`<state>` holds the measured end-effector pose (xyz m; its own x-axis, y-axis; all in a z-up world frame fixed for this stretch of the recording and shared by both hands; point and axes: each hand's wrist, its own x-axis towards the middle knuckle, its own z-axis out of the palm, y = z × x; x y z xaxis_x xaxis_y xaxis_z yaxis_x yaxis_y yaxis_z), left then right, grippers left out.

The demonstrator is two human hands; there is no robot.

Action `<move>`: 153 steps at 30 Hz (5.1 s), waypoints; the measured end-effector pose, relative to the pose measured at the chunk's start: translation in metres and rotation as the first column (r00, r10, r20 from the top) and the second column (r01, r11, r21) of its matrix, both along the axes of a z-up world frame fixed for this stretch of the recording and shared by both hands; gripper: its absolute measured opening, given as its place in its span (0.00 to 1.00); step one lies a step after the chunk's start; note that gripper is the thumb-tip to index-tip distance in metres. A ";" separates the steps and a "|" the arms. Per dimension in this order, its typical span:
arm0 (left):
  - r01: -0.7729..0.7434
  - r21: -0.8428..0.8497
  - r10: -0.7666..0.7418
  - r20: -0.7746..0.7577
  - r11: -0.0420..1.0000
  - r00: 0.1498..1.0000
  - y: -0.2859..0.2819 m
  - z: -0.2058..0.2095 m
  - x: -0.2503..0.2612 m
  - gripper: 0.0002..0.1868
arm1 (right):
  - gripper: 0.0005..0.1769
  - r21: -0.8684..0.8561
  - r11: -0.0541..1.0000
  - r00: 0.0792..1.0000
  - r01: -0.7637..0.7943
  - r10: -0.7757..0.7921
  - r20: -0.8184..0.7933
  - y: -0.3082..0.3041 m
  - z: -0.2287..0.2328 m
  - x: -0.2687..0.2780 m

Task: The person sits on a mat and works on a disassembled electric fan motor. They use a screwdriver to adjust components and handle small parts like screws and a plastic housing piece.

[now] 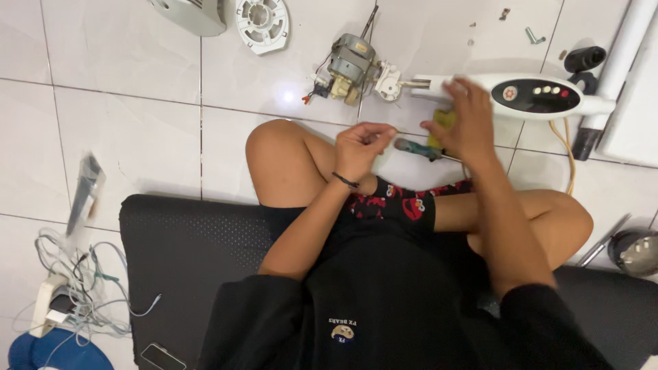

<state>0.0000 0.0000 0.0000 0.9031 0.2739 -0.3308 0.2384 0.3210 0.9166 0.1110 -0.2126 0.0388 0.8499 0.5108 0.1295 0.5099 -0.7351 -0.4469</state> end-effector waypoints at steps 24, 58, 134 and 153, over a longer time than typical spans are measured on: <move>-0.156 -0.173 0.110 -0.250 0.972 0.962 -0.012 -0.071 0.020 0.15 | 0.32 -0.107 0.979 0.984 -0.175 0.175 -0.001 0.005 -0.008 0.035; 0.067 -0.128 -0.093 -0.208 0.990 0.974 -0.022 -0.059 0.012 0.11 | 0.30 0.029 0.968 0.919 -0.251 0.247 -0.306 0.019 0.053 -0.010; 0.622 0.121 -0.617 -0.084 0.773 0.783 -0.017 0.004 0.008 0.31 | 0.07 0.367 0.929 0.973 -0.052 0.129 -0.191 -0.015 0.044 -0.075; -0.116 -0.527 -0.014 -0.236 0.842 0.972 -0.018 -0.139 0.056 0.21 | 0.03 0.087 0.994 0.996 0.062 -0.067 0.054 -0.102 -0.010 0.047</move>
